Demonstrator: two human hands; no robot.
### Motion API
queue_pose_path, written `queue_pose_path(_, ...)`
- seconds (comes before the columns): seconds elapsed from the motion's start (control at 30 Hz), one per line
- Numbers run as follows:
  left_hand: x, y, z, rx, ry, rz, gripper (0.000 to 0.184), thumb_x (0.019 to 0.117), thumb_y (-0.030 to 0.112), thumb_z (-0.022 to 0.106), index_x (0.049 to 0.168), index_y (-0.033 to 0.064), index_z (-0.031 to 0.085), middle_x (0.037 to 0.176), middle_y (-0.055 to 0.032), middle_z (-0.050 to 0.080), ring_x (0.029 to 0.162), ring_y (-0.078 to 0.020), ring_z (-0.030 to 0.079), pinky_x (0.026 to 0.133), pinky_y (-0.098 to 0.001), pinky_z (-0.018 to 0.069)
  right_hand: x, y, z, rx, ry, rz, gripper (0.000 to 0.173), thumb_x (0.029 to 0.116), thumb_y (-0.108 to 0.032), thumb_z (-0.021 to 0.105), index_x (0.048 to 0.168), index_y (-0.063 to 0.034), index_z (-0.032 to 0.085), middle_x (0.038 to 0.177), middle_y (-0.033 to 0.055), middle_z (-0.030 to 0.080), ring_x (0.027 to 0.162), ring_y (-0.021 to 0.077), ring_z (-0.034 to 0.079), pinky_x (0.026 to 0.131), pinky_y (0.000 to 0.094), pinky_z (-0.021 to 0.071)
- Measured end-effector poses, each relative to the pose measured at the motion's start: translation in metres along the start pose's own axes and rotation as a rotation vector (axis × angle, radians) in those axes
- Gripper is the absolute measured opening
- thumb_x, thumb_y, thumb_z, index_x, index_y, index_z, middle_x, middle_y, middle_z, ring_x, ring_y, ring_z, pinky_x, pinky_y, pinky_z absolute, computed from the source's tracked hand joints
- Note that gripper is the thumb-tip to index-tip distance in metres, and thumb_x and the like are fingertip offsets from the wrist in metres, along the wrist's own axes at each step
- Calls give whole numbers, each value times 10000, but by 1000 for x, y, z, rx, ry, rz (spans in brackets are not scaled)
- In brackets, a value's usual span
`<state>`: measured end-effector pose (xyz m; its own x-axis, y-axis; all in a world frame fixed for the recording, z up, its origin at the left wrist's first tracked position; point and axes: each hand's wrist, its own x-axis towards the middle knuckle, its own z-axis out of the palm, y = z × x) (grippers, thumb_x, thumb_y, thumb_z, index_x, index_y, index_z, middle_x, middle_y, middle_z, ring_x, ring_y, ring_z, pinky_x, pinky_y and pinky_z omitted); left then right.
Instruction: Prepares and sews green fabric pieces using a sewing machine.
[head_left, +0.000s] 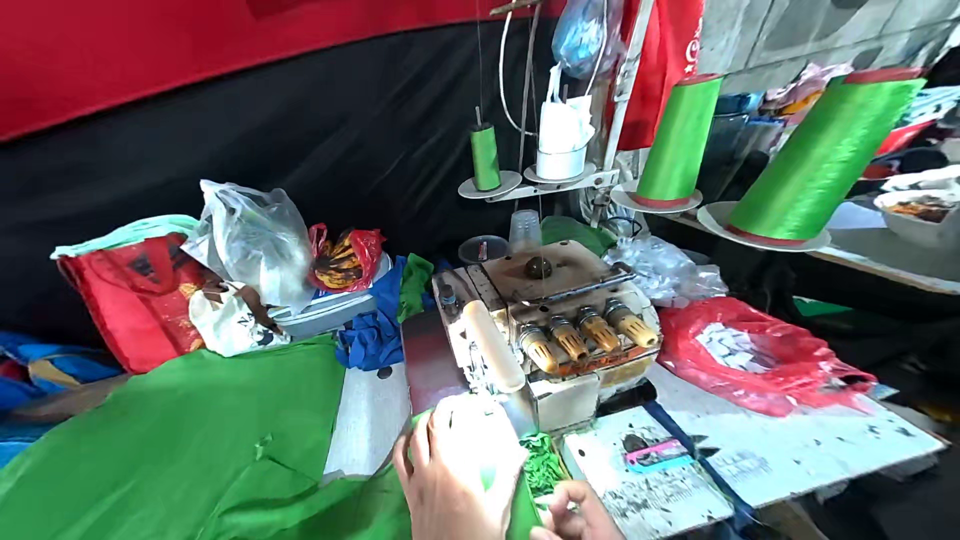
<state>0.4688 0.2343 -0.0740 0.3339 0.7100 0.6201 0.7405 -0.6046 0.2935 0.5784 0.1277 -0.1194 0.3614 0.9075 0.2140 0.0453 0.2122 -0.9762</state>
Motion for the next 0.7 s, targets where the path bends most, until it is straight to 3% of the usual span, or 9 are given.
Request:
queue_pose_path(0.1,12,-9,8,-27,60,10,738,817,629,656,1195,-2,717,1203,-205,700,1117,-436,651,939,-619,479,12,-6,4,85,24,22,232,939,58,603,1091,-42,459,815,-63,640,711,5,633,698,234,555)
queue_pose_path(0.17,17,-16,9,-118,42,-5,761,796,622,689,1230,-4,698,1288,-240,653,1178,-470,607,968,-634,455,15,-6,6,117,25,35,248,931,66,606,1099,-49,464,815,-70,626,706,-2,622,690,220,551)
queue_pose_path(0.23,20,-34,5,-316,-9,-47,738,823,490,731,1331,-36,626,1437,-285,532,1317,-512,493,1059,-667,389,12,-6,7,129,2,46,282,923,58,630,1138,-38,473,821,-58,651,709,14,638,689,233,557)
queue_pose_path(0.3,16,-57,-4,-476,-151,-171,769,943,550,568,1452,-24,511,1541,-256,426,1442,-426,387,1153,-603,335,2,-5,5,143,-28,80,368,899,72,661,1188,-26,456,874,-24,703,764,57,691,736,269,588)
queue_pose_path(0.4,7,-88,-34,-593,-552,-391,803,1001,622,403,1564,49,387,1602,-179,390,1503,-264,349,1233,-457,283,-18,-4,5,118,-38,139,447,858,86,702,1214,-8,449,890,2,717,794,93,716,769,304,609)
queue_pose_path(0.43,6,-96,-44,-629,-642,-407,753,1015,576,441,1550,47,409,1569,-154,449,1467,-215,409,1218,-416,320,-23,-3,4,96,-38,153,449,859,77,710,1219,-3,454,883,0,717,790,91,716,773,303,610)
queue_pose_path(0.53,11,-119,-59,-767,-686,-335,440,939,300,699,1310,70,644,1180,-20,730,1102,-94,682,982,-323,556,-29,-2,-1,61,-22,157,400,872,63,709,1193,-10,481,860,-17,714,759,66,700,749,279,597)
queue_pose_path(0.6,22,-127,-68,-899,-660,-321,397,884,134,743,1269,62,677,1092,-15,752,1021,-102,706,919,-307,579,-30,-8,-1,79,-11,117,389,866,71,703,1179,-17,489,837,-41,702,733,44,682,720,258,586)
queue_pose_path(0.7,40,-121,-81,-933,-618,-352,408,839,74,769,1241,84,700,1034,-24,754,980,-114,709,883,-294,585,-31,-30,2,110,-30,26,379,877,60,695,1185,-22,490,866,-48,700,762,42,688,740,265,594)
